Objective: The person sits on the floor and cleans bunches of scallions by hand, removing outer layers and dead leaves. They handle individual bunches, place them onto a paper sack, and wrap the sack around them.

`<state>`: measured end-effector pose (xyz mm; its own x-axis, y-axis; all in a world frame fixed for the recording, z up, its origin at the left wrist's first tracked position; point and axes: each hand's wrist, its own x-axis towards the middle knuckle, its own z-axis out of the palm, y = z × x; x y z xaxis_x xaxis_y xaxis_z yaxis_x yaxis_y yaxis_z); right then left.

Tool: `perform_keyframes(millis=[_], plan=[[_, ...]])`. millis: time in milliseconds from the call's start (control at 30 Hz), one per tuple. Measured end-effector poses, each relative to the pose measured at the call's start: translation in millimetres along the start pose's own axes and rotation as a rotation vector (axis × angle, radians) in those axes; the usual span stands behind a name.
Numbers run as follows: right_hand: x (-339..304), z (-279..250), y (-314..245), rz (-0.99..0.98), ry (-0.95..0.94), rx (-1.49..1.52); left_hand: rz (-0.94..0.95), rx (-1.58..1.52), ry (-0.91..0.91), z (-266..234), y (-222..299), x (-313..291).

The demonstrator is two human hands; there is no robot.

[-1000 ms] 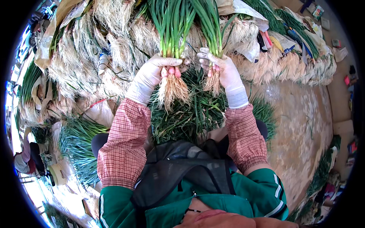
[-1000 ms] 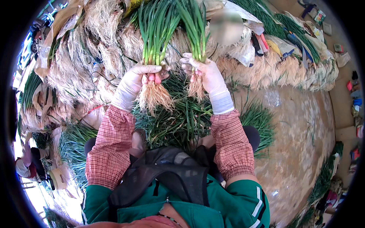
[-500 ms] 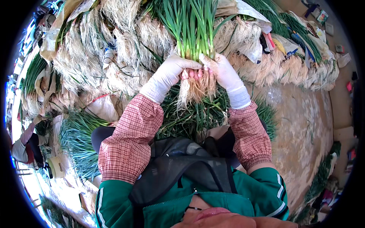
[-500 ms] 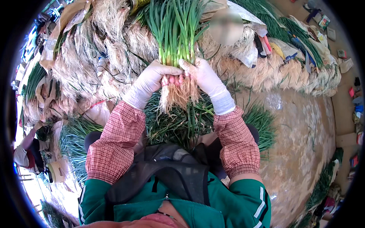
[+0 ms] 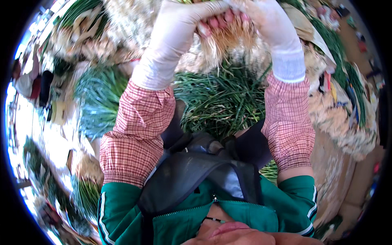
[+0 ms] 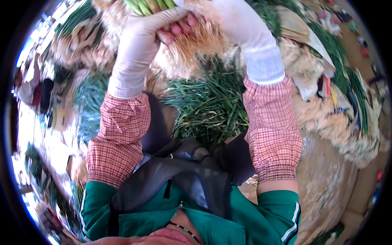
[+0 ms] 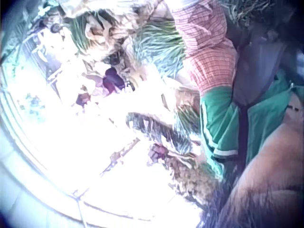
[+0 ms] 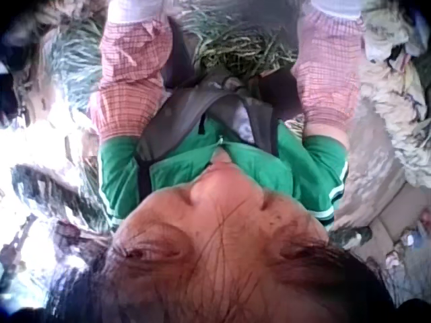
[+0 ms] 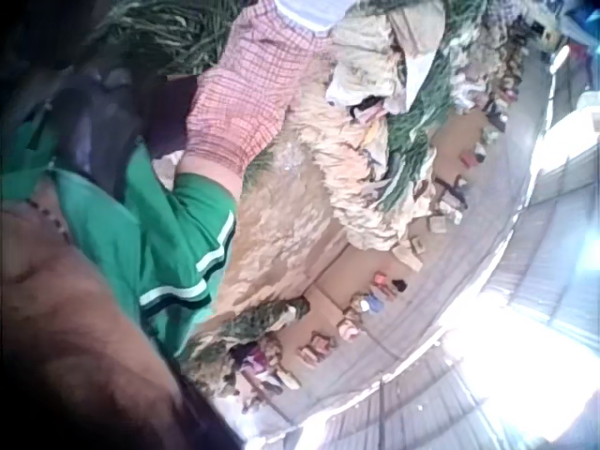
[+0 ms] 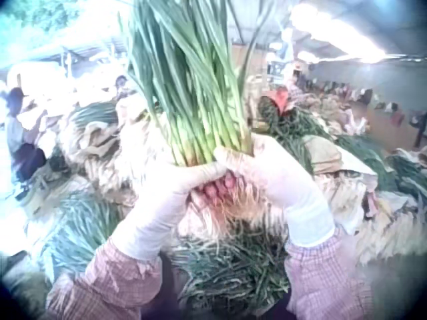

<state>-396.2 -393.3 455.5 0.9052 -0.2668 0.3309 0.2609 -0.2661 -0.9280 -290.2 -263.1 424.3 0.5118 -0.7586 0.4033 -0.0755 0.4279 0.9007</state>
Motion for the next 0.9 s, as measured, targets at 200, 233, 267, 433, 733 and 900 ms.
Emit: perform_keyframes(millis=[200, 233, 267, 433, 733, 900], plan=[[108.5, 114.1, 28.8, -0.116, -0.445, 0.238, 0.064, 0.078, 0.428, -113.8, 37.6, -33.6], [134.7, 141.1, 61.6, -0.155, -0.584, 0.247, 0.044, 0.182, 0.357, -153.0, 34.5, -48.4], [165.3, 160.6, 100.9, -0.198, -0.702, 0.235, 0.057, 0.195, 0.420, -183.7, 23.3, -56.1], [174.6, 275.9, 185.3, -0.007, -0.830, 0.295, -0.126, 0.330, 0.743, -259.6, -37.4, -124.6], [47.7, 384.3, 429.2, 0.725, -0.971, 0.193, -0.705, -0.406, 1.079, -299.3, -224.2, -284.2], [78.5, 378.2, 392.5, 0.766, -1.047, 0.216, -0.568, -0.363, 1.115, -296.6, -215.9, -271.0]])
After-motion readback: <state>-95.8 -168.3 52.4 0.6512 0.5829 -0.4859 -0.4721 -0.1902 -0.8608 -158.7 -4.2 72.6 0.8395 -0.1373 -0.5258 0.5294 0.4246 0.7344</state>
